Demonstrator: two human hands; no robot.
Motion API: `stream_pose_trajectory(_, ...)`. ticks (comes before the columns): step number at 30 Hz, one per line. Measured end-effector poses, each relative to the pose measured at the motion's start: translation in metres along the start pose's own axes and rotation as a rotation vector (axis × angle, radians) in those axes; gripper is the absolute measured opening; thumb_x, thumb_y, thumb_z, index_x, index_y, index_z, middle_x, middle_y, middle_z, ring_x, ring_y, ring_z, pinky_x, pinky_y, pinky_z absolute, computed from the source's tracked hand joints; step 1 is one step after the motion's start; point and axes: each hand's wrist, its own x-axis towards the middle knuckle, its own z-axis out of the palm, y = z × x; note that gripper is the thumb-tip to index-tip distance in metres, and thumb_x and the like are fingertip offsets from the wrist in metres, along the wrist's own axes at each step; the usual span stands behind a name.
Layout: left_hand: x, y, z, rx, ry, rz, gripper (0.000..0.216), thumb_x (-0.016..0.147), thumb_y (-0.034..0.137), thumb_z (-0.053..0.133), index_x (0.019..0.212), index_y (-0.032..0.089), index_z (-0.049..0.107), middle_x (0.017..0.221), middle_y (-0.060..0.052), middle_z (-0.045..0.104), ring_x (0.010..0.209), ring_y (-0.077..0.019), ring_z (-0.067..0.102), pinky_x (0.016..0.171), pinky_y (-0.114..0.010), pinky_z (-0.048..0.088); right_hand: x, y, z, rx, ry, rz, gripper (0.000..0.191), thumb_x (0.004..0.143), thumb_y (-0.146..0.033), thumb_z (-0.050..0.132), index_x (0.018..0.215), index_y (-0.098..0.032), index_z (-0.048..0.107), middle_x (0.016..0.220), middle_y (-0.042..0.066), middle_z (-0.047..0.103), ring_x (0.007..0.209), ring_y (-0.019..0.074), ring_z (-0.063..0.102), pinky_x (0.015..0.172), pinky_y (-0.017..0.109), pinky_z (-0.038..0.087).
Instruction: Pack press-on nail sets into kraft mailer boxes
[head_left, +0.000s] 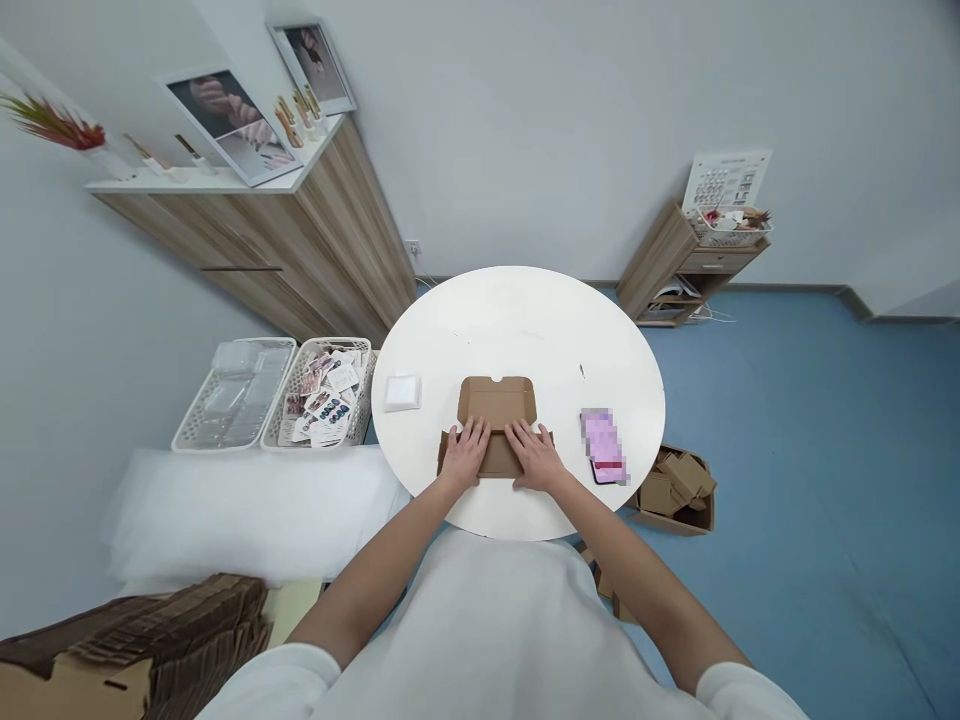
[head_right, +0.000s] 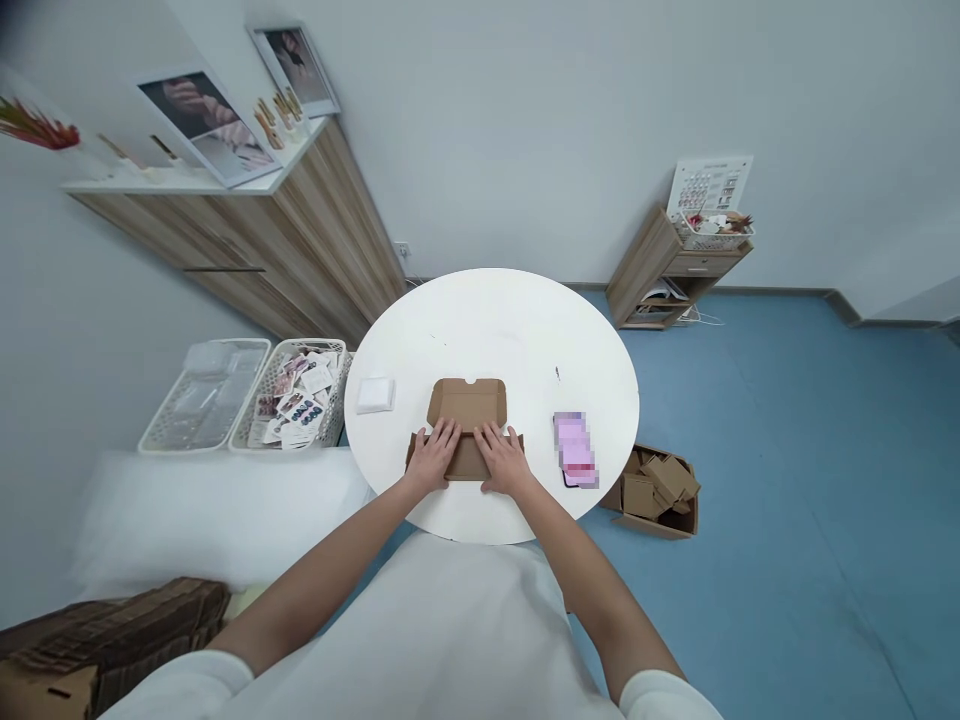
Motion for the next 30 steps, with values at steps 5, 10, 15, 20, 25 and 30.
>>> stream_pose_trajectory(5,-0.024,-0.003,0.001,-0.095,0.112,-0.096,0.107,0.05,0.034,0.074,0.137,0.021,0.012,0.143,-0.015,0.012,0.131,-0.0339,-0.001,0.101,-0.053,0.01,0.007,-0.002,0.003,-0.022,-0.009,0.042,0.112,0.052,-0.032,0.072,0.137,-0.022,0.0,0.143,0.013,0.016,0.131,0.0281,0.011,0.102,0.052,0.005)
stream_pose_trajectory(10,-0.064,-0.025,0.025,-0.433,0.226,-0.529,0.098,0.063,0.048,0.06,0.137,0.013,0.006,0.14,-0.022,0.018,0.127,-0.0346,0.021,0.094,-0.05,0.029,0.003,-0.003,0.007,-0.018,-0.001,0.05,0.108,0.056,-0.031,0.068,0.137,-0.022,-0.002,0.143,0.012,0.014,0.132,0.0266,0.008,0.101,0.052,0.008)
stream_pose_trajectory(15,-0.074,-0.041,0.041,-0.813,0.169,-0.497,0.061,0.074,0.022,0.05,0.13,0.012,0.029,0.113,-0.013,0.055,0.089,-0.0177,0.058,0.08,-0.031,0.045,-0.001,-0.005,0.012,-0.013,0.003,0.035,0.109,0.056,-0.031,0.068,0.137,-0.021,-0.005,0.144,0.012,0.011,0.132,0.0259,0.005,0.101,0.052,0.009)
stream_pose_trajectory(20,-0.063,-0.039,0.034,-0.913,0.231,-0.466,0.041,0.073,0.015,0.048,0.114,0.018,0.05,0.1,-0.006,0.061,0.079,-0.0151,0.058,0.074,-0.028,0.045,-0.001,-0.008,0.015,-0.028,-0.027,0.052,0.112,0.055,-0.035,0.069,0.137,-0.02,-0.007,0.145,0.01,0.007,0.132,0.0259,0.0,0.101,0.051,0.01)
stream_pose_trajectory(25,-0.053,-0.033,0.031,-1.01,0.216,-0.559,0.049,0.07,0.013,0.051,0.119,0.015,0.047,0.102,-0.008,0.058,0.085,-0.0146,0.056,0.076,-0.025,0.043,-0.001,-0.014,0.016,-0.026,-0.035,0.063,0.111,0.057,-0.035,0.067,0.137,-0.02,-0.008,0.145,0.01,0.004,0.132,0.0263,-0.003,0.101,0.05,0.009)
stream_pose_trajectory(30,-0.046,-0.02,0.027,-1.011,0.17,-0.493,0.053,0.072,0.025,0.056,0.122,0.015,0.043,0.109,-0.011,0.054,0.084,-0.0152,0.057,0.075,-0.027,0.044,-0.005,-0.019,0.021,-0.022,-0.007,0.072,0.111,0.056,-0.033,0.069,0.137,-0.021,-0.006,0.145,0.01,0.005,0.132,0.0262,-0.003,0.101,0.051,0.01)
